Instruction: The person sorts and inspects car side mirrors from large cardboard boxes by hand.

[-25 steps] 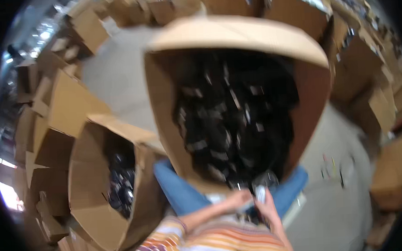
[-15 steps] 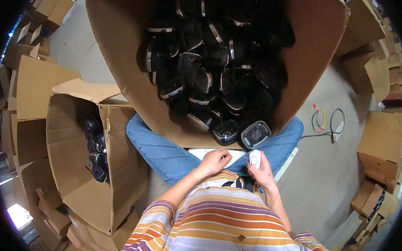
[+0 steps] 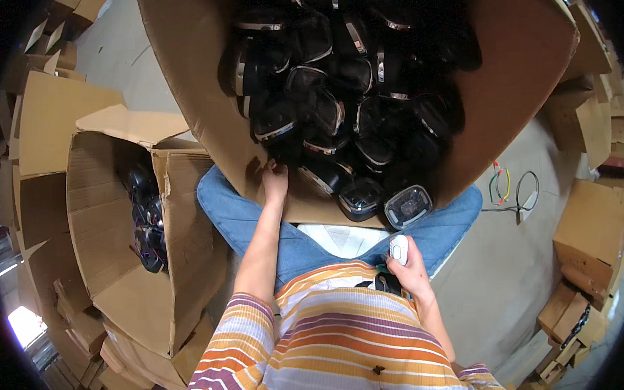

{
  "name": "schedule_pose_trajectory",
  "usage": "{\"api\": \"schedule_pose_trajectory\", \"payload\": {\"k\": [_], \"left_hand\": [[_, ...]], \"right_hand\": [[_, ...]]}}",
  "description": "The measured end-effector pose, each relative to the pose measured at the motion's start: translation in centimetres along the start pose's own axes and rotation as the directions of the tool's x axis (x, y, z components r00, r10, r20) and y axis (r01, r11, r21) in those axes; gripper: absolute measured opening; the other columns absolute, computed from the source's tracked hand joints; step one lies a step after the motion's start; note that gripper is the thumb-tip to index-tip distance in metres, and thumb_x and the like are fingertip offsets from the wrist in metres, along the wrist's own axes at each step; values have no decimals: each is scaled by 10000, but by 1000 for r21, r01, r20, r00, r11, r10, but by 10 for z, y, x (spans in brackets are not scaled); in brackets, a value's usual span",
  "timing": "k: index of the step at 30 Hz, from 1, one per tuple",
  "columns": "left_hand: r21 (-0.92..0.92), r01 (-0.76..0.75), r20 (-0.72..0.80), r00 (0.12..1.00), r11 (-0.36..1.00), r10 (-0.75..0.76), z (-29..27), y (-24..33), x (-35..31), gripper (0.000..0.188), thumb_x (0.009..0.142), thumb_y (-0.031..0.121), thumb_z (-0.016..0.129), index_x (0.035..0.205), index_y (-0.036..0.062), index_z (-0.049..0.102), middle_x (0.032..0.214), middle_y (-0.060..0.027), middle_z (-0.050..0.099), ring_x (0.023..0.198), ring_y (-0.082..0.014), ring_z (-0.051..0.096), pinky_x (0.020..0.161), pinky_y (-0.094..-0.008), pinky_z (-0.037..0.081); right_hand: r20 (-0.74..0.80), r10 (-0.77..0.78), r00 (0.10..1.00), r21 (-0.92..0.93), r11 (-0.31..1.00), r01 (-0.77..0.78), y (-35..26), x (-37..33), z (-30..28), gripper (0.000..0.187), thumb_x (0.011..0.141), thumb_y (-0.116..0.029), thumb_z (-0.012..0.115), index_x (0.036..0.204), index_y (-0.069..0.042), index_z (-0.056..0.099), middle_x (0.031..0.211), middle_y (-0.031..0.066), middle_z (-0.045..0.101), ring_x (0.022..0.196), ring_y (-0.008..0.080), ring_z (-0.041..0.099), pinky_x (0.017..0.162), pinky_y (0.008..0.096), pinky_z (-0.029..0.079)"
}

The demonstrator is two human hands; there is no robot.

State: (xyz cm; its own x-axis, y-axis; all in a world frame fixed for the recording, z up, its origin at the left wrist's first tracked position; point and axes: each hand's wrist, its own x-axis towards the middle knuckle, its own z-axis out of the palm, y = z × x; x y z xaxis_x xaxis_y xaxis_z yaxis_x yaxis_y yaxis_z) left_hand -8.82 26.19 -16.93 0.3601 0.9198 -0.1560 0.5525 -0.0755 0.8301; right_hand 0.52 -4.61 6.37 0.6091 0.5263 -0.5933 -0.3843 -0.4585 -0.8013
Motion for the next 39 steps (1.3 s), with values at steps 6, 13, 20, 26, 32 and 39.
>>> {"api": "schedule_pose_trajectory", "payload": {"k": [6,13,20,26,32,39], "left_hand": [[261,113,154,975,959,-157,16,1,18,371,642,265,565,921,26,511,837,-207,551,808,-339,527,673,-401,429],[415,91,144,976,906,-163,27,1,28,359,662,257,546,930,22,501,865,-213,541,808,-354,520,694,-407,427],[349,66,79,992,935,-99,31,4,25,304,668,221,537,904,37,487,833,-208,545,790,-347,524,666,-414,428],[381,-26,58,998,924,4,26,18,28,201,634,154,571,751,2,510,755,-206,552,714,-355,531,619,-404,437],[-462,502,377,857,731,-351,15,41,1,137,700,93,536,790,-4,501,678,-127,564,588,-211,567,531,-316,453],[-241,325,515,842,915,-163,-32,99,-24,258,809,94,401,1030,-36,437,736,-105,561,577,-131,556,526,-243,436]], "right_hand": [[-57,36,998,-44,998,-39,-7,-5,-2,312,644,-24,509,942,-11,422,752,33,468,692,102,444,632,223,379],[-63,33,997,-119,992,-41,-3,-7,-4,316,638,-30,515,939,-16,421,759,40,461,709,111,437,641,233,373],[-75,45,996,-209,976,-59,-6,-8,0,338,629,-42,522,950,-13,418,797,63,476,749,136,448,680,248,375],[-70,31,997,-266,963,-49,-7,-10,2,350,623,-42,523,957,-14,422,804,68,478,757,144,451,686,254,376],[-74,40,996,-284,957,-60,-15,-12,9,353,625,-47,524,962,-15,424,787,71,481,739,146,456,676,260,382],[-57,87,995,-298,949,-100,-12,4,11,345,633,-49,522,962,-19,423,799,78,494,750,142,457,668,268,387]]}}
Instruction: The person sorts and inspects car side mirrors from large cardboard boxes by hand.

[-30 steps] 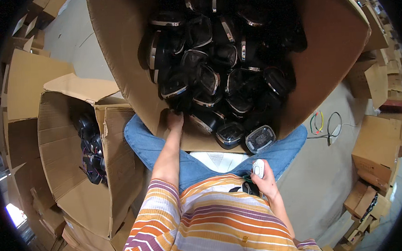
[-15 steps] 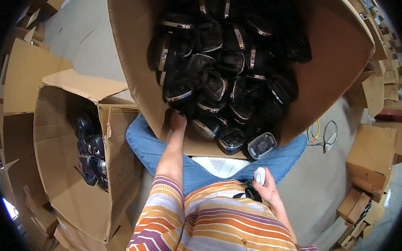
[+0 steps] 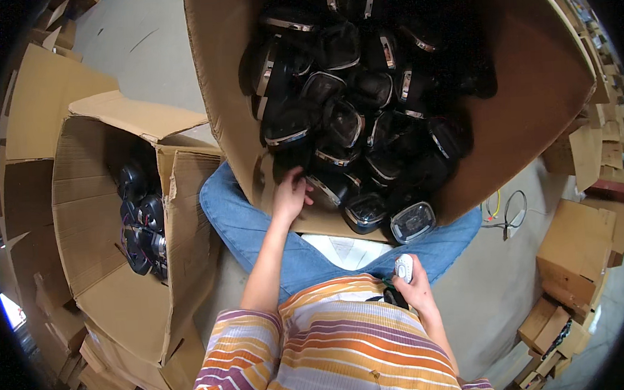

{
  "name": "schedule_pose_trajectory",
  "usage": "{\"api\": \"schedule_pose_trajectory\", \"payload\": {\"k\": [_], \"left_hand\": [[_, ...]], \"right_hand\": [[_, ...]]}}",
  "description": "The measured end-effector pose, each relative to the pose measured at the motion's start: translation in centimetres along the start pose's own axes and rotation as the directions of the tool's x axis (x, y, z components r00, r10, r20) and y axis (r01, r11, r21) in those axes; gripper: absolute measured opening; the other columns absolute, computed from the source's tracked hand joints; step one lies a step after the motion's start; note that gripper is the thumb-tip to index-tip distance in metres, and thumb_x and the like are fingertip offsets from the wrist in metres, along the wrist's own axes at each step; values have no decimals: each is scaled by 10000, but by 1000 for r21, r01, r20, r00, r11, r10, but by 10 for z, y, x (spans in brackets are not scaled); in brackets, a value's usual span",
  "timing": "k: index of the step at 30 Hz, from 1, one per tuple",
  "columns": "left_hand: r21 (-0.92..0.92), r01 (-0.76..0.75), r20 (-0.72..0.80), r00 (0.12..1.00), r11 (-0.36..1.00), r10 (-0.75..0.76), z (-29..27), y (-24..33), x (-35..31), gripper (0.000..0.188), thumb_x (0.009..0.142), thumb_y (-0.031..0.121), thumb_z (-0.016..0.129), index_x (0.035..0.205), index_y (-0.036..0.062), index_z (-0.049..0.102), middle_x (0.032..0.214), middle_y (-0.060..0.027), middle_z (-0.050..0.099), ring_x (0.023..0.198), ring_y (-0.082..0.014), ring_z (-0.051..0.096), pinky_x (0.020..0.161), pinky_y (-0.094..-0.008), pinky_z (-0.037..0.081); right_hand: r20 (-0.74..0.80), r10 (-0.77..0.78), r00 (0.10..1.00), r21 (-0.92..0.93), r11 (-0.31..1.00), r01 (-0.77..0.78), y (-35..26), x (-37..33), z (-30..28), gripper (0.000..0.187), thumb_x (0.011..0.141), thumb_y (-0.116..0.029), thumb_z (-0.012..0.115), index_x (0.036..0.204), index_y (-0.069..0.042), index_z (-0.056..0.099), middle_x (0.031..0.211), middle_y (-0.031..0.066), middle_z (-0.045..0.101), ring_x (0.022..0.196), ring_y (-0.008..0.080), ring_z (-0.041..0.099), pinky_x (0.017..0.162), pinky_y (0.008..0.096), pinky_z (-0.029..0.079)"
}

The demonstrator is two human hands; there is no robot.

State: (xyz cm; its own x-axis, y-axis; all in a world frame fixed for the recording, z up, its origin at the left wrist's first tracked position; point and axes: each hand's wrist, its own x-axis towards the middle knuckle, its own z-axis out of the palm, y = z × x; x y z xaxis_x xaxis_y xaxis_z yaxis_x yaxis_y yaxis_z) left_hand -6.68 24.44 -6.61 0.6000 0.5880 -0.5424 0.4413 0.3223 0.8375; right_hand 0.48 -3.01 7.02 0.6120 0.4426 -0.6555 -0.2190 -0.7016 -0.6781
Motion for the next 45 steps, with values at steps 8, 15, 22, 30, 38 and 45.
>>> {"api": "schedule_pose_trajectory", "payload": {"k": [8,15,22,30,38,45], "left_hand": [[584,-506,421,858,635,296,1,50,-21,335,770,181,410,1081,63,448,843,-197,546,780,-342,529,685,-390,433],[607,-612,271,758,506,593,13,41,8,213,726,213,524,896,98,580,802,-112,576,725,-294,541,690,-327,435],[-156,-144,302,935,977,186,18,35,20,223,782,216,519,770,5,590,687,-28,573,635,-75,517,577,-209,414],[111,-223,705,705,968,81,45,53,-49,206,770,209,540,859,29,586,720,-12,570,678,-58,480,627,-216,401],[55,-340,838,526,939,141,95,67,-96,167,715,162,585,802,20,577,727,-47,573,678,-83,503,620,-239,409],[42,-371,868,473,928,150,119,61,-115,139,673,142,598,726,19,559,632,-59,509,559,-146,460,518,-256,378]], "right_hand": [[66,-160,985,60,986,156,0,-8,-2,332,634,-74,519,948,-19,428,790,74,492,737,142,459,662,276,393],[-22,-150,988,-4,989,150,26,-6,-2,297,612,-26,536,887,-3,425,696,29,455,617,104,437,534,233,391],[6,-99,995,155,983,97,22,4,-1,285,604,-1,530,870,-11,426,691,24,451,611,95,438,523,219,390],[20,-163,986,103,982,161,26,-5,-1,326,592,3,524,905,-14,432,721,15,452,637,95,442,537,224,396],[112,-72,991,492,870,7,-6,-11,-23,301,670,-30,529,953,-48,425,775,-5,462,675,69,443,569,190,379],[123,-5,992,645,761,-76,2,-5,-47,373,633,47,507,981,-42,406,752,36,480,546,69,446,451,186,363]]}}
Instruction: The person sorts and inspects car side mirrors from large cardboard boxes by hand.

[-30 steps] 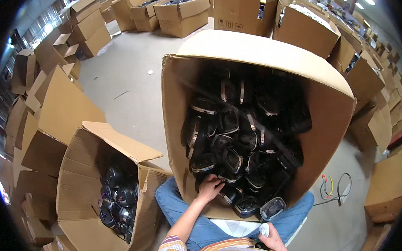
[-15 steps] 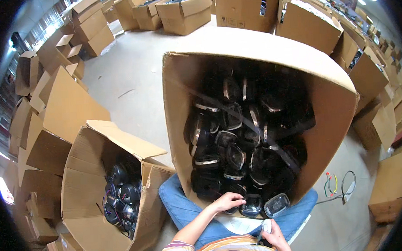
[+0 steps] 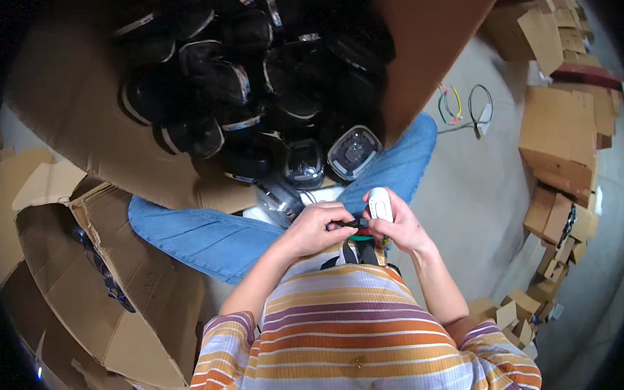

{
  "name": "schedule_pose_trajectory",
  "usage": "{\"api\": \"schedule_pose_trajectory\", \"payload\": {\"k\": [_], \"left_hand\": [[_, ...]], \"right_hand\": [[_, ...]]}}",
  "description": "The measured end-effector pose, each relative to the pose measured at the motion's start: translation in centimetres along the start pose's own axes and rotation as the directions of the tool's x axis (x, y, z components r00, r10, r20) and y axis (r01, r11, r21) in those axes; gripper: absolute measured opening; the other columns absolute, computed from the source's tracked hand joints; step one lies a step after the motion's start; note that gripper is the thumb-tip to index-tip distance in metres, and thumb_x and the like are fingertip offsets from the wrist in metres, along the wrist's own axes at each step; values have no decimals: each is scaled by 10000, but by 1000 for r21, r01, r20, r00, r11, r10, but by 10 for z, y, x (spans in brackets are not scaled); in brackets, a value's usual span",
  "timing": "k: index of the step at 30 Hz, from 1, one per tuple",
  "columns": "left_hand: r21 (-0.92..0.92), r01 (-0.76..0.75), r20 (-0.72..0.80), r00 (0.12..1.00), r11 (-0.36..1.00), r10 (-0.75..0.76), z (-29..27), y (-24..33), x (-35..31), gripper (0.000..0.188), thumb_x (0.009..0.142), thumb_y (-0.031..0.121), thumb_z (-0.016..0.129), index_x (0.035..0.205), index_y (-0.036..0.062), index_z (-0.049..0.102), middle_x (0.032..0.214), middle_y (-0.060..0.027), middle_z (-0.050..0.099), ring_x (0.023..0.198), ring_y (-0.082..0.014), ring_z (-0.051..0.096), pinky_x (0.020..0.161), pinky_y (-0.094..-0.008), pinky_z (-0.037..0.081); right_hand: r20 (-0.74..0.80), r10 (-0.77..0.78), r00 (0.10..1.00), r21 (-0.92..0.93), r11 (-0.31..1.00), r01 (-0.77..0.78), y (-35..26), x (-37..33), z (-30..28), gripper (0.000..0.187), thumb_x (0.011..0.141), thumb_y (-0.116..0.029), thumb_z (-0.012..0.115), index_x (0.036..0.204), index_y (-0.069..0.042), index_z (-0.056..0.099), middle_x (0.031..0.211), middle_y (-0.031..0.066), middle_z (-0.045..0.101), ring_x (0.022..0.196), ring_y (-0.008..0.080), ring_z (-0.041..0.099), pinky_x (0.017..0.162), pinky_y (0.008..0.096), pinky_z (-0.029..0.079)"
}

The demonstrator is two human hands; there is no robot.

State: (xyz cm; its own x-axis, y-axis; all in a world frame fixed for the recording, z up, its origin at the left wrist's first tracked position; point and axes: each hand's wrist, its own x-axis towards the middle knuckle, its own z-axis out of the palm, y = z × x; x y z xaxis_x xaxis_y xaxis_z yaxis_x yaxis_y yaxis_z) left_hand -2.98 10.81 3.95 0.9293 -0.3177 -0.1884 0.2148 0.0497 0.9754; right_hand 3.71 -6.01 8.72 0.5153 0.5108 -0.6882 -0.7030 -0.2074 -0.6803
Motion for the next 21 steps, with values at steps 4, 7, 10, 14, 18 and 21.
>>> {"api": "schedule_pose_trajectory", "payload": {"k": [4,7,10,14,18,21], "left_hand": [[160,-151,-28,987,976,157,9,4,3,125,657,128,603,700,28,541,623,-62,505,563,-188,479,528,-282,380],[214,-188,-4,981,959,193,13,8,4,121,651,123,603,692,35,530,623,-65,502,587,-215,487,574,-298,378],[312,-234,2,969,921,246,13,11,6,126,642,125,604,695,40,528,637,-66,498,623,-221,491,594,-304,372],[452,-271,3,953,850,303,11,17,8,121,634,117,598,695,47,521,646,-65,483,648,-221,483,600,-312,365],[590,-276,4,941,759,339,13,19,9,116,617,106,595,663,52,503,631,-62,454,637,-218,470,595,-315,364],[615,-283,-2,933,736,360,13,21,12,124,603,104,596,649,53,493,627,-59,443,629,-217,464,595,-310,364]], "right_hand": [[47,2,999,-15,1000,-2,-1,-11,-8,367,641,36,510,985,-45,408,764,31,480,557,65,451,472,180,375],[42,-17,999,-52,998,19,0,-16,-10,365,642,22,513,985,-46,409,769,28,479,566,62,451,481,178,376],[28,-35,999,-95,995,38,-1,-18,-11,366,642,9,515,988,-49,410,772,25,477,584,57,450,495,177,377],[19,-72,997,-153,985,74,0,-17,-13,360,641,3,512,984,-47,417,775,22,474,622,52,449,525,176,380],[14,-99,995,-231,968,100,4,-14,-14,350,641,1,507,978,-43,423,780,21,473,644,55,451,555,180,386],[-19,-130,991,-305,945,118,5,-15,-15,336,640,3,499,967,-38,432,775,20,471,672,67,454,591,193,393]]}}
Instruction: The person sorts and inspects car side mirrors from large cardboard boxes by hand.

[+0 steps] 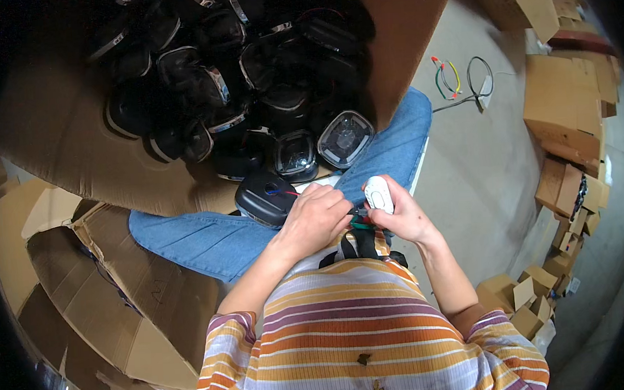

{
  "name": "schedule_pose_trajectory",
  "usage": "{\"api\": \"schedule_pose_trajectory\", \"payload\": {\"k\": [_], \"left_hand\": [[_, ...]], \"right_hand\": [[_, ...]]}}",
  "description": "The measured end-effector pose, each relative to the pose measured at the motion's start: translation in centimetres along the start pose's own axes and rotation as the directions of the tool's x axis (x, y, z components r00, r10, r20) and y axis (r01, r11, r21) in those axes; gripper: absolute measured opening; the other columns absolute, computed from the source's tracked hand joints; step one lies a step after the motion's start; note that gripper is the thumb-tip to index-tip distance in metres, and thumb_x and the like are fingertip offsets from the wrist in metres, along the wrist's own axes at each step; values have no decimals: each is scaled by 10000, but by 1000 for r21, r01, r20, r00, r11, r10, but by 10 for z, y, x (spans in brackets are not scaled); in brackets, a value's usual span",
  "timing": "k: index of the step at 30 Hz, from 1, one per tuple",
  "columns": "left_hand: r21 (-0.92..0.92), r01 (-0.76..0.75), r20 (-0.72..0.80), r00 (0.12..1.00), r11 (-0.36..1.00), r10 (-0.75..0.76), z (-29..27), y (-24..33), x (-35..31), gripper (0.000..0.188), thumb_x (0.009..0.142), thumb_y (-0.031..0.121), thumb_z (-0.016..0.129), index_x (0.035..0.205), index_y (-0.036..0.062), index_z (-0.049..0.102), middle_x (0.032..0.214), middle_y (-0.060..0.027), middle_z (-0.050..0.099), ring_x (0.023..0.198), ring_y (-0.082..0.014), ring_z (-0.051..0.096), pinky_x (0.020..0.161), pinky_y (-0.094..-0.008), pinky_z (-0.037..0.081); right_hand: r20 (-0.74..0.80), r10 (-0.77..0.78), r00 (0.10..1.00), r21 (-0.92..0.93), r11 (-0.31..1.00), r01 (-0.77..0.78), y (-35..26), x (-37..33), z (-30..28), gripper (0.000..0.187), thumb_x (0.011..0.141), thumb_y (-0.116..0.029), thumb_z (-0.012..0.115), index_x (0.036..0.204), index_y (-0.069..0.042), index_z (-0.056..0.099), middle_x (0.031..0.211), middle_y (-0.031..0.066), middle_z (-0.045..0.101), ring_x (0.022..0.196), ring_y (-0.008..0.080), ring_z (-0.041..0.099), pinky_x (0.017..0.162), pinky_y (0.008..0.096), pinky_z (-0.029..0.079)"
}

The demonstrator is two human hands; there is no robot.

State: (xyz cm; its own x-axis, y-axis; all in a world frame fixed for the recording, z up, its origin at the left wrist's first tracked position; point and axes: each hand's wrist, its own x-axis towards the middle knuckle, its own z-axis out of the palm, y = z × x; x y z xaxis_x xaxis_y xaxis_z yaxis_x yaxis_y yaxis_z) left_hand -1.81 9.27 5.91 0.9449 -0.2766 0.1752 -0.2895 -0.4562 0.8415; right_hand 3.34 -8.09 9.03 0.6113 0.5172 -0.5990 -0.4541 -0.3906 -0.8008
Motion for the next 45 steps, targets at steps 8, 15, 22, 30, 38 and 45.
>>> {"api": "schedule_pose_trajectory", "payload": {"k": [8,15,22,30,38,45], "left_hand": [[-26,-26,61,998,999,27,6,-3,3,126,610,112,596,689,59,513,661,-63,454,657,-219,461,614,-320,372],[38,-126,117,986,991,121,63,-4,47,85,639,140,512,651,72,562,683,-57,529,725,-209,515,685,-329,372],[-17,-76,168,983,997,78,122,18,89,91,617,86,506,641,63,591,677,-103,580,720,-237,563,695,-350,394],[-22,-41,330,943,999,46,154,38,106,123,652,134,501,690,97,612,710,-99,600,710,-243,582,642,-345,445],[-19,8,310,951,1000,-2,157,36,100,140,658,157,501,726,108,613,753,-103,599,737,-240,579,624,-346,447],[-139,172,263,956,975,-131,146,33,95,137,634,147,516,696,64,606,683,-119,588,684,-270,577,583,-373,453]], "right_hand": [[-25,-4,1000,-194,981,-1,0,0,-1,331,649,-28,513,965,-12,419,795,34,468,749,111,452,670,242,388],[-327,193,925,174,974,-142,18,-19,-40,338,660,24,493,984,-45,425,730,-4,447,581,72,429,472,192,354],[-394,187,900,270,959,-81,37,-46,-94,307,671,56,446,962,-28,401,719,25,436,489,88,378,423,200,304],[-427,199,882,396,918,-16,57,-71,-118,315,656,-17,462,966,-18,413,760,38,455,528,116,409,462,214,331],[-499,156,853,399,914,67,68,-69,-117,283,688,-84,449,963,-21,429,748,53,471,544,122,432,451,216,350],[-570,135,810,302,952,54,60,-55,-108,231,737,-163,439,927,-31,437,693,48,474,514,105,425,394,198,308]]}}
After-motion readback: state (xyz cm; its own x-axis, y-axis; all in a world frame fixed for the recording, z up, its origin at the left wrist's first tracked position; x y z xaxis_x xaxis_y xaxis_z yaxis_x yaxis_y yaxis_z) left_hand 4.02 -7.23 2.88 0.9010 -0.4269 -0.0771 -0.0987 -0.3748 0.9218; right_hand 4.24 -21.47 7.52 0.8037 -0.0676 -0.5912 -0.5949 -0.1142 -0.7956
